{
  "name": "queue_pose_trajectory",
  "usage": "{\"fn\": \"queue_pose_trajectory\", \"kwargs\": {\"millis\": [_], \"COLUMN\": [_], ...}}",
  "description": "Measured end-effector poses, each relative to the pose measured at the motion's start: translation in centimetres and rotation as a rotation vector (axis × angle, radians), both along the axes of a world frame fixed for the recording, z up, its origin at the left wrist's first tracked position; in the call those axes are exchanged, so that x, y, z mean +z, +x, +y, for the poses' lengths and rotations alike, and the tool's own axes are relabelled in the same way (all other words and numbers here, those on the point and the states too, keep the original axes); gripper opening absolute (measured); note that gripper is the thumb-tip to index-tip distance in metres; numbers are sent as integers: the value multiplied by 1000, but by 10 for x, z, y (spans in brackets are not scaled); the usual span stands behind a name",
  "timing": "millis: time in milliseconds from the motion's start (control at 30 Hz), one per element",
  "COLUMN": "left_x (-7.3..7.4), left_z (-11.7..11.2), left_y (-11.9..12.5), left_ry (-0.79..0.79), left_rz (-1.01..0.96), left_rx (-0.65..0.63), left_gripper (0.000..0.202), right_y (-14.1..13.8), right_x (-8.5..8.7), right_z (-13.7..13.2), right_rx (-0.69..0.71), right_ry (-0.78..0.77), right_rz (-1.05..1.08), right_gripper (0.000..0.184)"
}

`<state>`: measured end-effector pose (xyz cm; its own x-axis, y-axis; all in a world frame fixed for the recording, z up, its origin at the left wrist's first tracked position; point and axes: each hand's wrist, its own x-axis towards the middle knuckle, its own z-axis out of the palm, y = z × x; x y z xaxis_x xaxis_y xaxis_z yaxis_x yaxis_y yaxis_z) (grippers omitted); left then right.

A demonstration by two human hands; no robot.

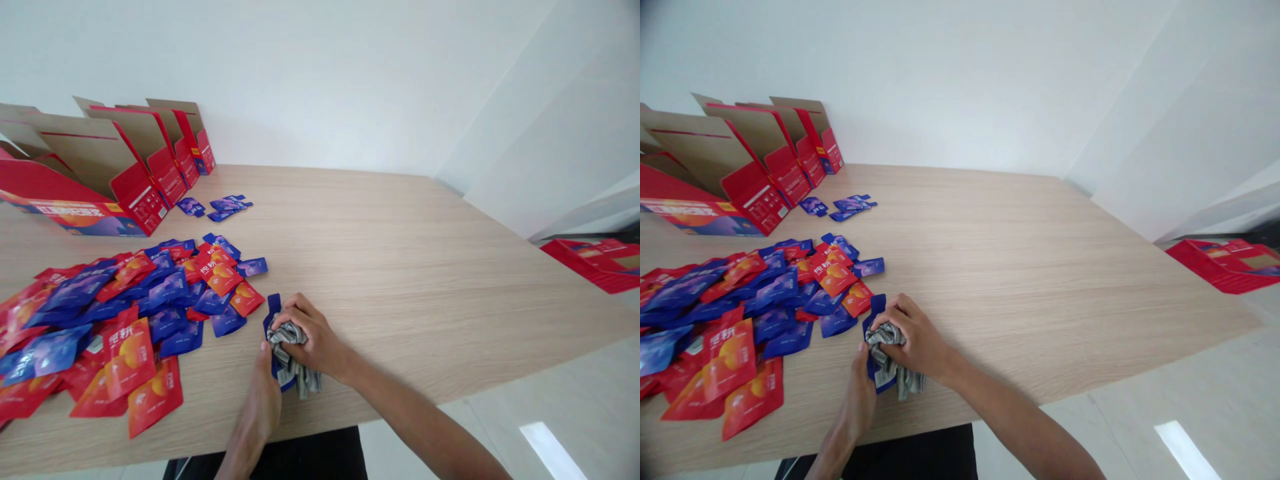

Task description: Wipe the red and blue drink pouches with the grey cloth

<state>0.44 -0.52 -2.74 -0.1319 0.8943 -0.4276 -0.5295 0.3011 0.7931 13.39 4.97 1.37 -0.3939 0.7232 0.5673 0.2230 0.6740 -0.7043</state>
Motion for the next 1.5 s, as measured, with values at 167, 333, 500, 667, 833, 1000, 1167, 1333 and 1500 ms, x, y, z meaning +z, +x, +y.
{"fn": "queue_pose_trajectory", "kwargs": {"millis": [167, 333, 500, 667, 833, 1000, 1167, 1333, 1500], "left_x": [22, 34, 39, 19, 14, 45, 51, 36, 31], "left_z": [22, 23, 14, 6, 0, 1, 3, -3, -5], "left_y": [-12, -25, -32, -37, -43, -36, -21, -4, 10], "left_ry": [-4, 29, 4, 133, -39, -109, -78, 0, 50], "left_rz": [96, 38, -308, -579, -665, -776, -540, -374, -333], "left_rx": [212, 236, -21, -56, 110, 42, 75, 151, 219], "left_gripper": [35, 37, 50, 40, 49, 47, 51, 50, 55], "right_y": [-4, -1, 6, 14, 19, 17, 16, 7, -3], "right_x": [-2, -1, 11, 20, 24, 24, 22, 13, 3], "right_z": [-6, -7, -6, -1, 3, 0, -7, -9, -6], "right_rx": [189, 297, 235, -38, -191, -178, -85, -29, 46], "right_ry": [56, 100, 60, 35, -72, -14, 157, 144, 35], "right_rz": [-172, -199, 95, 348, 483, 411, 259, 24, -57], "right_gripper": [19, 11, 24, 4, 16, 11, 10, 13, 14]}}
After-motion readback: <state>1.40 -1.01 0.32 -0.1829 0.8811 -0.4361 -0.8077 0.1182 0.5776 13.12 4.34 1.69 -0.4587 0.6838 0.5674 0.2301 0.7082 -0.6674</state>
